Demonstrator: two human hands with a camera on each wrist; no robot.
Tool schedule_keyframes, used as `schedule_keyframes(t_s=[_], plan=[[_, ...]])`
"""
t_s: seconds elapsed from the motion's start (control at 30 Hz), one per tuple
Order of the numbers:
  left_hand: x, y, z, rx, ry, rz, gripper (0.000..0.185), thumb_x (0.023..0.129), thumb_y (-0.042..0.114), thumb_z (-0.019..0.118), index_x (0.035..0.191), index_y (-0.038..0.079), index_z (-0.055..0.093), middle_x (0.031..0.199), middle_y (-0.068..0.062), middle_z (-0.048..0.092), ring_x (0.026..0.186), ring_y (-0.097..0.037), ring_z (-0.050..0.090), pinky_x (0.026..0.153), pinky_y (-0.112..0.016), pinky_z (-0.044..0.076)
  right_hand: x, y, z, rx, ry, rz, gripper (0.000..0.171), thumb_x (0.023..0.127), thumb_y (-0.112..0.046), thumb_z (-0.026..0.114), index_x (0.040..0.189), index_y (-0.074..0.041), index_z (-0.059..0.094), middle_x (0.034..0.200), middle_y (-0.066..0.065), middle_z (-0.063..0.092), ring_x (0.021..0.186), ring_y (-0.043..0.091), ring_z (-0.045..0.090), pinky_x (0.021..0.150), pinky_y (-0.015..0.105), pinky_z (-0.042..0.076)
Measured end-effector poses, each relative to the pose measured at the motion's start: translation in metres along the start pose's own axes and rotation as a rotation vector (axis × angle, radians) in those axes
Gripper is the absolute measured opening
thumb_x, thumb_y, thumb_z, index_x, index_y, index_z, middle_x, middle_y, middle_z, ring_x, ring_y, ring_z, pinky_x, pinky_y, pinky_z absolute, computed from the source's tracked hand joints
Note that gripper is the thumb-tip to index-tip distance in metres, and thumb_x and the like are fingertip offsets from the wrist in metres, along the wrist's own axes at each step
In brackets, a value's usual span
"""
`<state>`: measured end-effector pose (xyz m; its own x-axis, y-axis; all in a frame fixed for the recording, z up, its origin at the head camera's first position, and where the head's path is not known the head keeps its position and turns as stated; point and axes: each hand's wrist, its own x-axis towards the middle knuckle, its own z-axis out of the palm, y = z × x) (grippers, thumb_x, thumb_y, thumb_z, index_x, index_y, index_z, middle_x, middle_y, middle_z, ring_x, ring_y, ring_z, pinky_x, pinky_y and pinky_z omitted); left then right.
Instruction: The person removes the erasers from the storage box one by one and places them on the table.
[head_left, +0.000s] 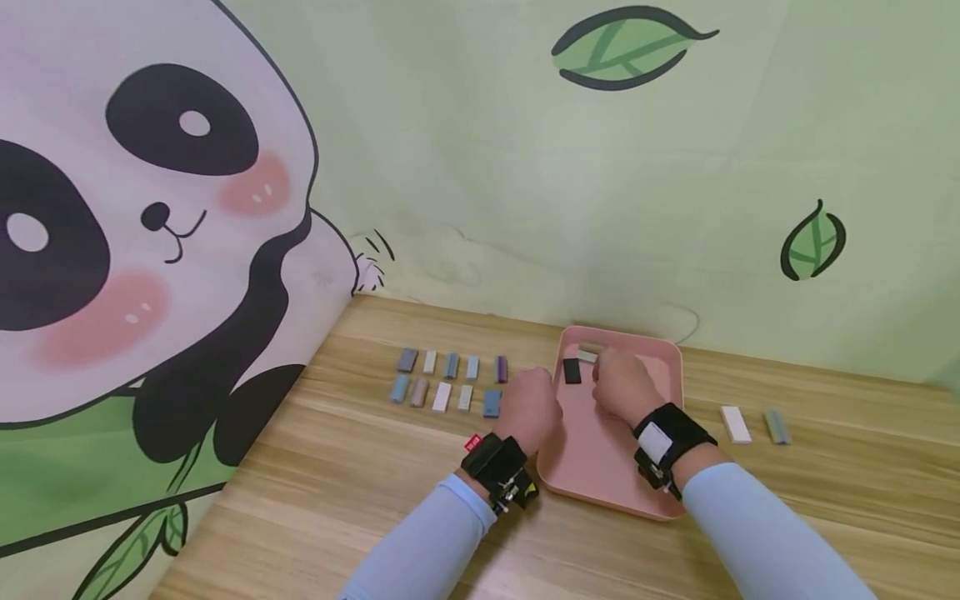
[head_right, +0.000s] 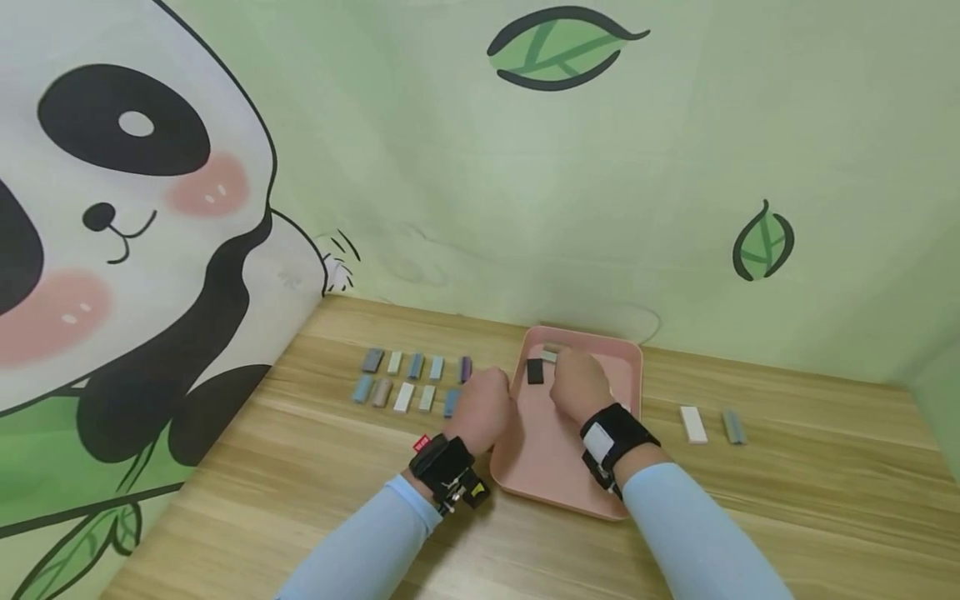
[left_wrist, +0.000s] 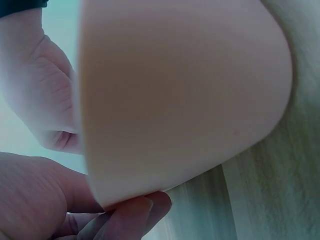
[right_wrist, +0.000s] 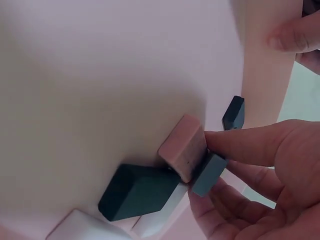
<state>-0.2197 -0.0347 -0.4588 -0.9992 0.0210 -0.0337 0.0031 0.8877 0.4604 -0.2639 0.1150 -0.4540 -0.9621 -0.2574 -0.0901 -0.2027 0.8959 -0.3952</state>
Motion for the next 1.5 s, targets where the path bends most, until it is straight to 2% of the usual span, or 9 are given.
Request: schedule_keyframes(t_s=[0.17,0.33,0.43,0.57,0.67,0.9,1.03,1.3,1.5], plan=[[0.001,0.002,0.003,-0.020,-0.015,-0.003,0.005,0.082,0.007,0.062,0.085,0.009,0.066,0.072,-0.001,0.061,0.057,-0.012,0.052,0.047,-0.025,0.040,-0.007,0.004,-0.005,0.046,0.007,-0.010,0.010,0.078,-0.003,0.061,0.087,-0.002,0.066,0.082,0.010,0.063,0.065,0.020,0.053,0.048,0.025,0.038],[0.000,0.001,0.003,-0.020,-0.003,-0.003,0.005,0.083,0.006,0.061,0.084,0.008,0.066,0.073,-0.001,0.061,0.058,-0.012,0.053,0.047,-0.025,0.040,-0.016,0.007,-0.018,0.091,0.043,-0.055,0.017,0.077,-0.003,0.064,0.093,-0.008,0.066,0.084,0.008,0.066,0.064,0.018,0.057,0.050,0.027,0.043],[-0.001,0.001,0.002,-0.034,0.004,0.003,0.006,0.084,0.005,0.060,0.084,0.007,0.065,0.073,-0.002,0.062,0.057,-0.013,0.053,0.046,-0.025,0.040,-0.019,0.012,-0.027,0.056,0.118,-0.078,0.018,0.074,-0.003,0.068,0.090,-0.012,0.068,0.084,0.004,0.068,0.071,0.018,0.059,0.063,0.032,0.048],[-0.002,0.001,0.002,-0.051,0.008,0.010,0.006,0.083,0.003,0.059,0.083,0.006,0.065,0.073,-0.003,0.063,0.057,-0.013,0.053,0.045,-0.025,0.040,-0.026,0.023,-0.042,0.079,0.111,-0.038,0.018,0.081,-0.009,0.068,0.100,-0.009,0.068,0.099,0.008,0.067,0.085,0.023,0.058,0.078,0.038,0.051],[-0.002,0.001,0.003,-0.041,0.015,0.016,0.006,0.082,0.003,0.060,0.082,0.006,0.065,0.074,-0.004,0.064,0.057,-0.013,0.053,0.046,-0.025,0.039,-0.033,0.035,-0.056,0.124,0.076,0.017,0.025,0.085,-0.011,0.065,0.110,-0.005,0.064,0.107,0.015,0.063,0.088,0.027,0.057,0.077,0.041,0.052],[-0.001,0.002,0.003,-0.034,0.009,0.001,0.005,0.082,0.003,0.059,0.082,0.005,0.064,0.071,-0.004,0.060,0.056,-0.015,0.053,0.044,-0.026,0.038,-0.052,0.078,-0.084,0.087,0.215,0.058,0.027,0.083,-0.010,0.067,0.106,0.004,0.065,0.104,0.023,0.065,0.091,0.034,0.061,0.077,0.047,0.051],[-0.001,0.003,0.002,-0.025,0.007,0.007,0.006,0.082,0.003,0.058,0.083,0.004,0.064,0.073,-0.006,0.062,0.057,-0.016,0.053,0.044,-0.026,0.039,-0.066,0.108,-0.095,0.076,0.228,0.132,0.030,0.083,-0.011,0.066,0.107,0.006,0.063,0.105,0.026,0.064,0.092,0.037,0.061,0.075,0.048,0.050],[0.000,0.001,0.002,-0.031,0.012,0.019,0.008,0.082,0.002,0.057,0.081,0.005,0.065,0.074,-0.006,0.063,0.057,-0.016,0.053,0.045,-0.026,0.039,-0.091,0.165,-0.096,0.029,0.235,0.212,0.033,0.080,-0.013,0.068,0.103,0.010,0.063,0.101,0.030,0.063,0.085,0.039,0.061,0.066,0.045,0.049],[0.000,0.004,0.002,-0.035,0.004,0.014,0.008,0.083,0.003,0.057,0.081,0.004,0.065,0.072,-0.005,0.061,0.055,-0.016,0.052,0.043,-0.026,0.038,-0.107,0.190,-0.091,-0.001,0.222,0.256,0.032,0.075,-0.013,0.071,0.095,0.012,0.065,0.090,0.028,0.066,0.074,0.035,0.062,0.060,0.042,0.047]])
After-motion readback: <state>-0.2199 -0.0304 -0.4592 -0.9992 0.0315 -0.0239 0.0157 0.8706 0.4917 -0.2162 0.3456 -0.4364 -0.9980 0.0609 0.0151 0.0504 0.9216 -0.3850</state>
